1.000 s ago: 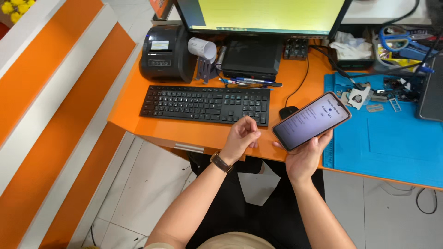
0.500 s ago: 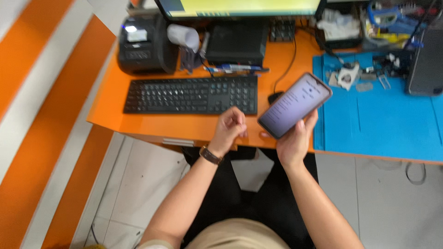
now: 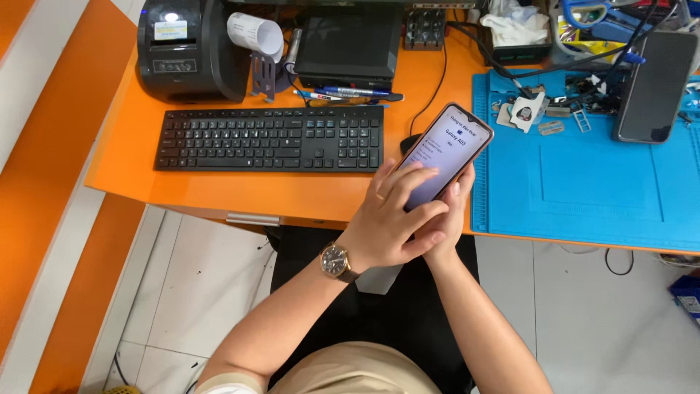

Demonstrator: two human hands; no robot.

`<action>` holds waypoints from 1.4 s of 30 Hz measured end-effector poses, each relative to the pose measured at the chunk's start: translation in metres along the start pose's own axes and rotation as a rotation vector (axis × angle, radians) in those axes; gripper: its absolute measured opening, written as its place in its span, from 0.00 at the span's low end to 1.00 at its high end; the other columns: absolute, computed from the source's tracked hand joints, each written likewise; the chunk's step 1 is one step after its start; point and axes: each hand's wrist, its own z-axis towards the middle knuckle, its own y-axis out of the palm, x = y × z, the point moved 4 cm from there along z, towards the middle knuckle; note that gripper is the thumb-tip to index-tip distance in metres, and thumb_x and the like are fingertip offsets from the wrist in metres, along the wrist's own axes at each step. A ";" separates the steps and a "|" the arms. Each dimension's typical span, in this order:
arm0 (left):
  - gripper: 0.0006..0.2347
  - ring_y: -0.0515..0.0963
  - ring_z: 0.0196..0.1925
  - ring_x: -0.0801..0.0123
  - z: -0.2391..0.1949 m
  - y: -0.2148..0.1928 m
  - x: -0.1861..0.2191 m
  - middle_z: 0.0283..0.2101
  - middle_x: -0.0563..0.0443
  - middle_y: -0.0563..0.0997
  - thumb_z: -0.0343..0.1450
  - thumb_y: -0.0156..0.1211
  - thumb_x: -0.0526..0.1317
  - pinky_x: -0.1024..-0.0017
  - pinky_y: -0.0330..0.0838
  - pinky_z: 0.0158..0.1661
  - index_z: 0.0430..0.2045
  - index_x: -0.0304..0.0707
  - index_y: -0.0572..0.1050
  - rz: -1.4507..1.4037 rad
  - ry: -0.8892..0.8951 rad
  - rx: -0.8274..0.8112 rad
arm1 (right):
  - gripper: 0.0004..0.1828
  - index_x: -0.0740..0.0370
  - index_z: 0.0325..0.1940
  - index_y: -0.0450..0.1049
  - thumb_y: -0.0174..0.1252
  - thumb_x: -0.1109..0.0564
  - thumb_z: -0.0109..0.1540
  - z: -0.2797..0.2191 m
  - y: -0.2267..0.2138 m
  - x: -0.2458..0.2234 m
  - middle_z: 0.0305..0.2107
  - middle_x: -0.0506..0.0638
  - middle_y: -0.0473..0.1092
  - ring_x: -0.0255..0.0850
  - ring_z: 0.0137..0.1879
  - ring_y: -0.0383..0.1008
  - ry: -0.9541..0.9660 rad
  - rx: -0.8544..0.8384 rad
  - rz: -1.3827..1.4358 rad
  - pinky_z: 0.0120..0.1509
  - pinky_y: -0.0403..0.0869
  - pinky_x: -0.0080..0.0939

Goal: The person interacts with multiple smartphones and a computer at a workbench. They handle a smartphone, operate a computer keyboard and mouse, and then use a prying tool to remove the back cover of a smartphone.

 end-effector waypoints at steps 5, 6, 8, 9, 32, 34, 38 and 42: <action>0.21 0.61 0.82 0.46 0.005 -0.033 0.011 0.77 0.42 0.67 0.75 0.57 0.58 0.43 0.37 0.79 0.61 0.58 0.77 0.015 -0.092 -0.076 | 0.36 0.54 0.87 0.44 0.38 0.40 0.78 -0.006 0.023 -0.031 0.67 0.54 0.62 0.38 0.68 0.67 0.007 0.063 -0.180 0.81 0.63 0.41; 0.21 0.61 0.82 0.46 0.009 -0.046 0.018 0.77 0.42 0.67 0.75 0.57 0.58 0.43 0.37 0.79 0.61 0.58 0.77 0.022 -0.095 -0.071 | 0.36 0.54 0.87 0.44 0.38 0.40 0.78 -0.005 0.027 -0.036 0.67 0.54 0.62 0.38 0.68 0.67 0.008 0.053 -0.179 0.81 0.63 0.41; 0.23 0.67 0.81 0.42 0.017 -0.068 0.033 0.75 0.38 0.70 0.81 0.44 0.63 0.37 0.50 0.81 0.68 0.60 0.71 0.070 -0.093 -0.191 | 0.41 0.49 0.83 0.42 0.46 0.35 0.71 -0.003 0.038 -0.044 0.74 0.59 0.55 0.48 0.75 0.63 0.088 0.029 0.012 0.72 0.75 0.52; 0.23 0.67 0.81 0.42 0.018 -0.069 0.030 0.75 0.38 0.70 0.81 0.44 0.63 0.37 0.50 0.81 0.68 0.60 0.71 0.077 -0.096 -0.189 | 0.41 0.49 0.83 0.42 0.46 0.35 0.71 0.000 0.036 -0.040 0.74 0.59 0.55 0.48 0.75 0.63 0.090 0.021 0.015 0.72 0.75 0.52; 0.19 0.81 0.20 0.69 -0.077 0.001 -0.096 0.25 0.50 0.78 0.83 0.43 0.44 0.78 0.69 0.20 0.58 0.26 0.73 -0.840 -0.794 0.115 | 0.34 0.54 0.83 0.45 0.46 0.49 0.74 0.012 0.007 0.018 0.48 0.68 0.74 0.60 0.32 0.84 0.060 -0.183 0.208 0.22 0.86 0.56; 0.18 0.78 0.23 0.70 -0.069 -0.008 -0.093 0.25 0.52 0.75 0.83 0.42 0.44 0.77 0.69 0.25 0.57 0.29 0.74 -0.750 -0.791 0.137 | 0.37 0.54 0.84 0.44 0.47 0.45 0.73 0.009 0.019 0.000 0.48 0.67 0.74 0.58 0.33 0.85 0.059 -0.197 0.208 0.24 0.88 0.56; 0.27 0.74 0.64 0.56 -0.023 -0.025 -0.070 0.59 0.50 0.70 0.78 0.45 0.66 0.60 0.66 0.66 0.68 0.58 0.75 -0.315 -0.491 -0.067 | 0.42 0.53 0.84 0.46 0.50 0.37 0.72 0.007 0.024 -0.006 0.66 0.58 0.66 0.42 0.61 0.72 -0.076 -0.033 0.124 0.69 0.79 0.57; 0.28 0.59 0.82 0.44 0.013 -0.019 -0.062 0.77 0.42 0.61 0.77 0.41 0.70 0.50 0.51 0.79 0.57 0.60 0.82 -0.282 -0.230 -0.219 | 0.37 0.55 0.84 0.46 0.41 0.38 0.75 0.000 0.032 -0.020 0.70 0.60 0.62 0.46 0.70 0.68 -0.178 0.027 0.122 0.80 0.71 0.55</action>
